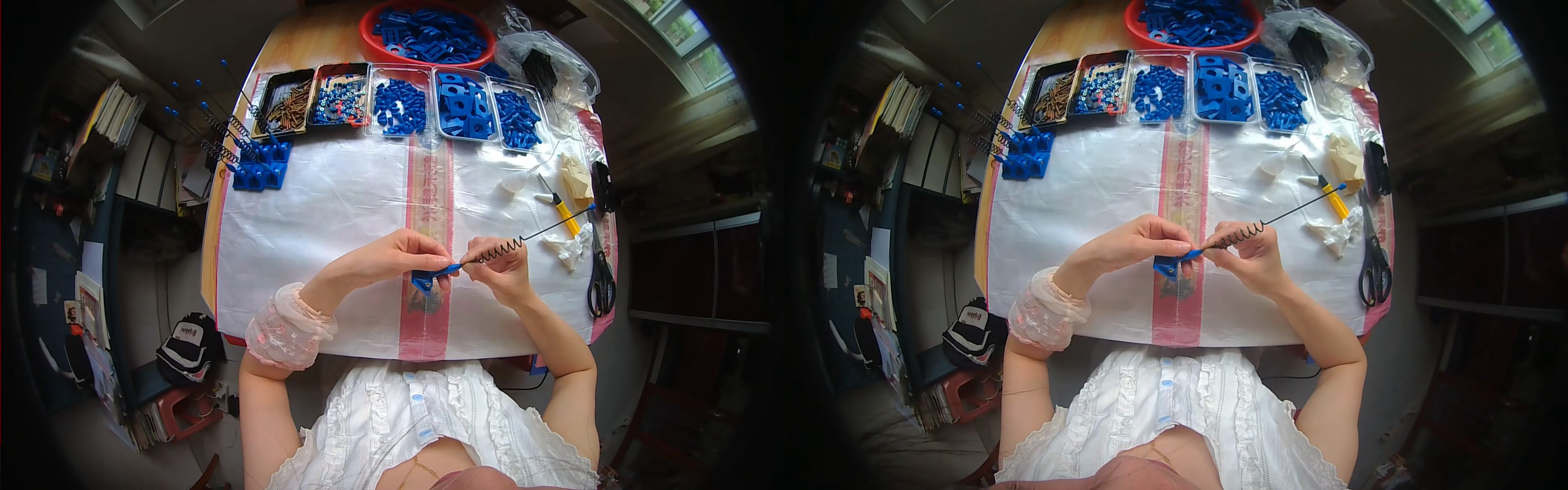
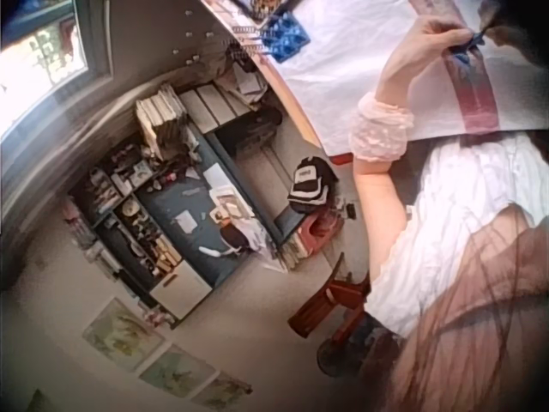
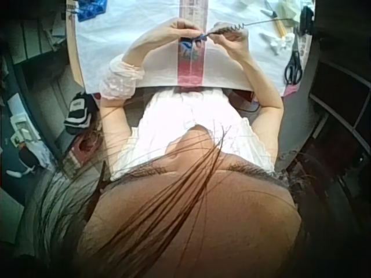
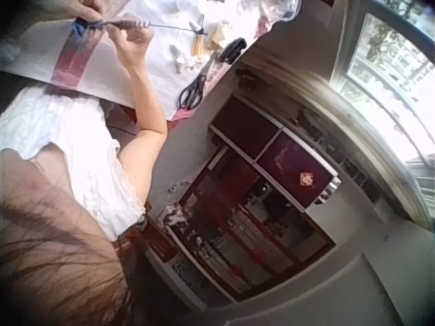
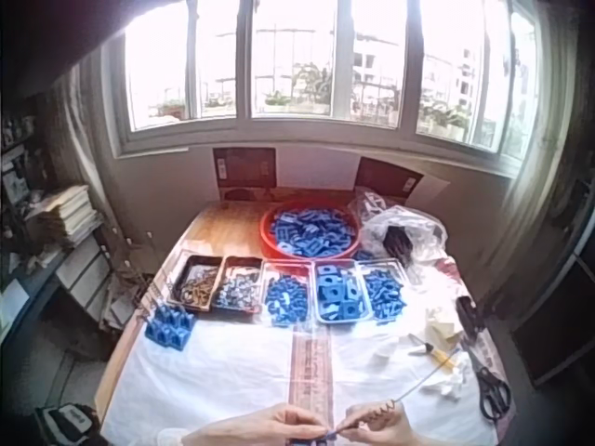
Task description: Assembling blue plastic fixture components using a spring and a screwdriver.
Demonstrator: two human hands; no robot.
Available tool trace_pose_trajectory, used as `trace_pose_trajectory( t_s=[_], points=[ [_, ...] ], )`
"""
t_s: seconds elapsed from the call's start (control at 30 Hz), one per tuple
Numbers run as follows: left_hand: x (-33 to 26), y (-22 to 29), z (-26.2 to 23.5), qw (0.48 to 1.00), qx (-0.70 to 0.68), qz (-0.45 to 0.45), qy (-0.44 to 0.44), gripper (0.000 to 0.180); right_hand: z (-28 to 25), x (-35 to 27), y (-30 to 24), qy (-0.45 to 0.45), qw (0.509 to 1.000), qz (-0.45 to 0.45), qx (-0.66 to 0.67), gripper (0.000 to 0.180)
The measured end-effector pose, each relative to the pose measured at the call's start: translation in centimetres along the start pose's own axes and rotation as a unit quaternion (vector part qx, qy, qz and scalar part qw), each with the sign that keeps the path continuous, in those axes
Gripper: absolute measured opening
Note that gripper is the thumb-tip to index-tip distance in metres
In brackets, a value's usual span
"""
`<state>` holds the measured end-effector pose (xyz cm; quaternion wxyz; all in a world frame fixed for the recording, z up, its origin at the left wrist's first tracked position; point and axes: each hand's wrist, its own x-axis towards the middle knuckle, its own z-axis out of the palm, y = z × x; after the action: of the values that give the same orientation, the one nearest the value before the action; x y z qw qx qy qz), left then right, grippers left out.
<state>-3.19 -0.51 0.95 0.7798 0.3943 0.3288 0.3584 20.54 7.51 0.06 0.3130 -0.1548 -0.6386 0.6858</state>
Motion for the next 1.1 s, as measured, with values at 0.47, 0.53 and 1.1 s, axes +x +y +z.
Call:
trace_pose_trajectory(
  t_s=[0.47,0.53,1.1],
  points=[
    [-0.09,0.32,0.18,1.0,0.007,0.0,-0.005,0.024,0.04,-0.02,0.09,0.004,1.0,-0.007,-0.006,0.015],
    [-0.03,0.08,0.05,1.0,0.001,0.0,-0.004,0.022,0.02,0.01,0.01,-0.003,1.0,-0.011,-0.015,0.015],
    [-0.01,0.02,0.04,1.0,-0.009,0.002,0.005,0.025,-0.08,0.04,0.07,0.001,1.0,0.001,0.002,0.016]
  ],
)
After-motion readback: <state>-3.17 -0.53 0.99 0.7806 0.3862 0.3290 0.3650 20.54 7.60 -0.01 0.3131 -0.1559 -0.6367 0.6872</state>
